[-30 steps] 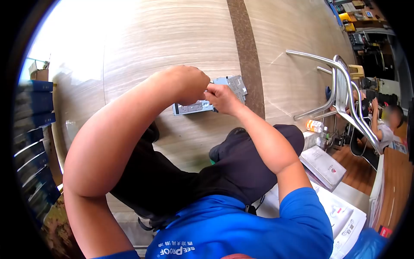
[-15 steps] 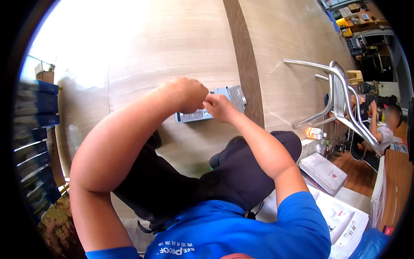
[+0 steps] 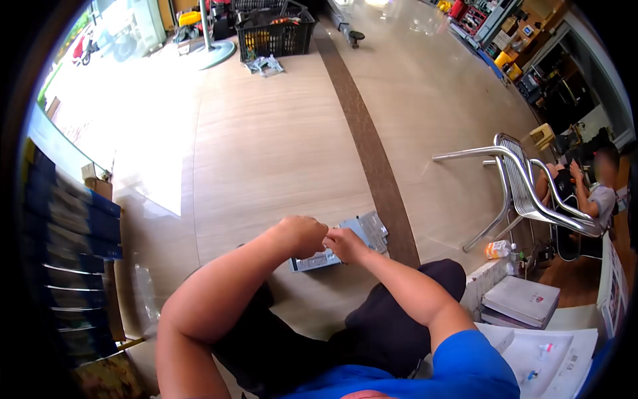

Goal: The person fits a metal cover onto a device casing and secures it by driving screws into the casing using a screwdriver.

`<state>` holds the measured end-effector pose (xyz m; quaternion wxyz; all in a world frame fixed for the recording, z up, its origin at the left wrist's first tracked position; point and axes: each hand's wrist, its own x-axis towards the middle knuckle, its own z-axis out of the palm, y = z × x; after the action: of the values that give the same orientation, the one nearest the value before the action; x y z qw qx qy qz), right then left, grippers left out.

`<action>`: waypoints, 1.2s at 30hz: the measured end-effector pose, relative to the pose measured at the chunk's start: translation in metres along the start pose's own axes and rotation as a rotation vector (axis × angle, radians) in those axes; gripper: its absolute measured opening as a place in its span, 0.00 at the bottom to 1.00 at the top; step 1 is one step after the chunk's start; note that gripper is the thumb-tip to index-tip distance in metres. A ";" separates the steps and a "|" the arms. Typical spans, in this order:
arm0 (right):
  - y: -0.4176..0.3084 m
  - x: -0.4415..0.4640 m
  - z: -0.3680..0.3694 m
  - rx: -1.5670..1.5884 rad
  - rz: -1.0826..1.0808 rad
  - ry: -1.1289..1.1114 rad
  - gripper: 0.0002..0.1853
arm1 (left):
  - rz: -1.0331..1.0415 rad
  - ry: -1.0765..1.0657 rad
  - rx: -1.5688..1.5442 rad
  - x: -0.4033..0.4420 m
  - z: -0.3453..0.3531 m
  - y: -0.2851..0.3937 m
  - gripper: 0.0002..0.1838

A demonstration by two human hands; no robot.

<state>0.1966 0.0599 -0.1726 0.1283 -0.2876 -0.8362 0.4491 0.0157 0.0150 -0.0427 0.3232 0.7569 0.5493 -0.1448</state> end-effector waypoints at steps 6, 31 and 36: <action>-0.007 -0.004 -0.001 -0.016 0.088 -0.043 0.07 | 0.019 -0.002 -0.005 0.001 0.003 -0.001 0.20; 0.016 -0.003 0.013 0.025 0.126 -0.051 0.05 | 0.035 0.048 -0.035 0.004 0.008 -0.001 0.16; 0.003 -0.007 0.014 -0.009 0.105 -0.040 0.06 | 0.009 0.046 -0.014 0.007 0.008 0.001 0.16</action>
<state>0.1968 0.0479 -0.1825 0.0866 -0.3226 -0.8244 0.4570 0.0201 0.0149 -0.0522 0.3163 0.7604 0.5539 -0.1223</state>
